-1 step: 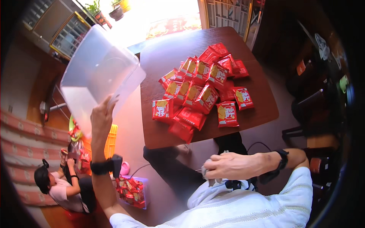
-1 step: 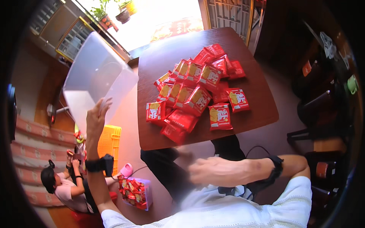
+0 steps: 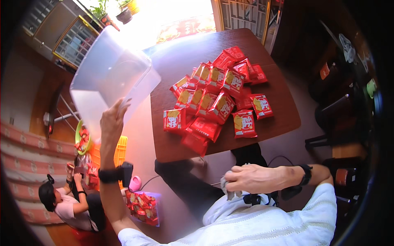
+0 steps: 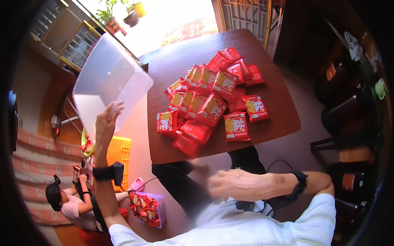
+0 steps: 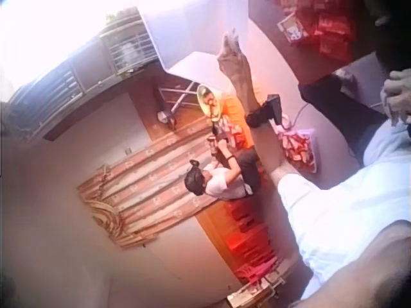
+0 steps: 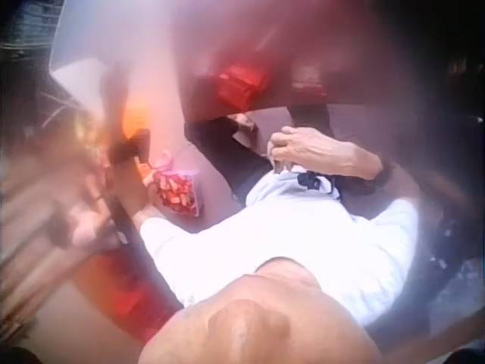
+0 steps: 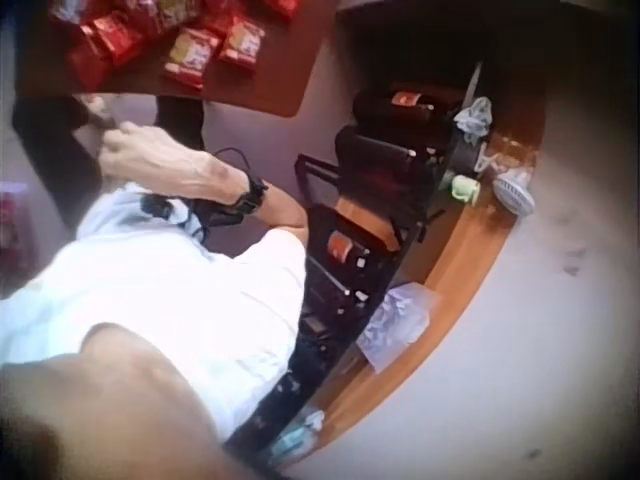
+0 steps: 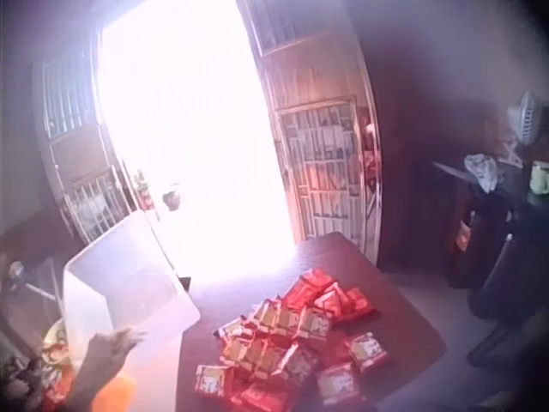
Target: Cleaning a large plastic container with a cloth and then cleaning individual snack packages before placing them into the container.
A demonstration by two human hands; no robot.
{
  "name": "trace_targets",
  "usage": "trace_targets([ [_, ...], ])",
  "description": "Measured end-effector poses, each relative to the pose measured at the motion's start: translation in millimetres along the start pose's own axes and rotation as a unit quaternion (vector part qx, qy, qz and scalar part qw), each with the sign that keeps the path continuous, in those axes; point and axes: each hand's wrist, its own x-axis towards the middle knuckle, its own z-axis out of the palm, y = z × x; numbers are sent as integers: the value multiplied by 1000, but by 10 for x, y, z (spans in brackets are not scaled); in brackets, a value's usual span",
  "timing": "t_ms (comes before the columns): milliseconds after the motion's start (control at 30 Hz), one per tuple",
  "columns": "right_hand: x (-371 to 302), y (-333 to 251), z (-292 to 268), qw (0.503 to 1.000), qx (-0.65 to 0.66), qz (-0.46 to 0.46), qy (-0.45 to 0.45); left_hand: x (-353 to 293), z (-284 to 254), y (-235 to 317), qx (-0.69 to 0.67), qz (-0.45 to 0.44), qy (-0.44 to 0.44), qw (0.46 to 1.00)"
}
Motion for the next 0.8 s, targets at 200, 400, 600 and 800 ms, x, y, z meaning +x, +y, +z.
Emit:
trace_targets([
  [200, -539, 210, 302, 977, 66, 158, 129, 1059, 693, -100, -80, 81, -25, 993],
  [400, -828, 242, 679, 904, 170, 277, 278, 1458, 1059, 115, -29, 69, -75, 994],
  [600, -901, 323, 788, 896, 180, 288, 286, 1533, 1134, 203, -38, 68, -101, 992],
  [800, -831, 336, 766, 899, 162, 280, 296, 1518, 1100, 190, -57, 85, -120, 988],
])
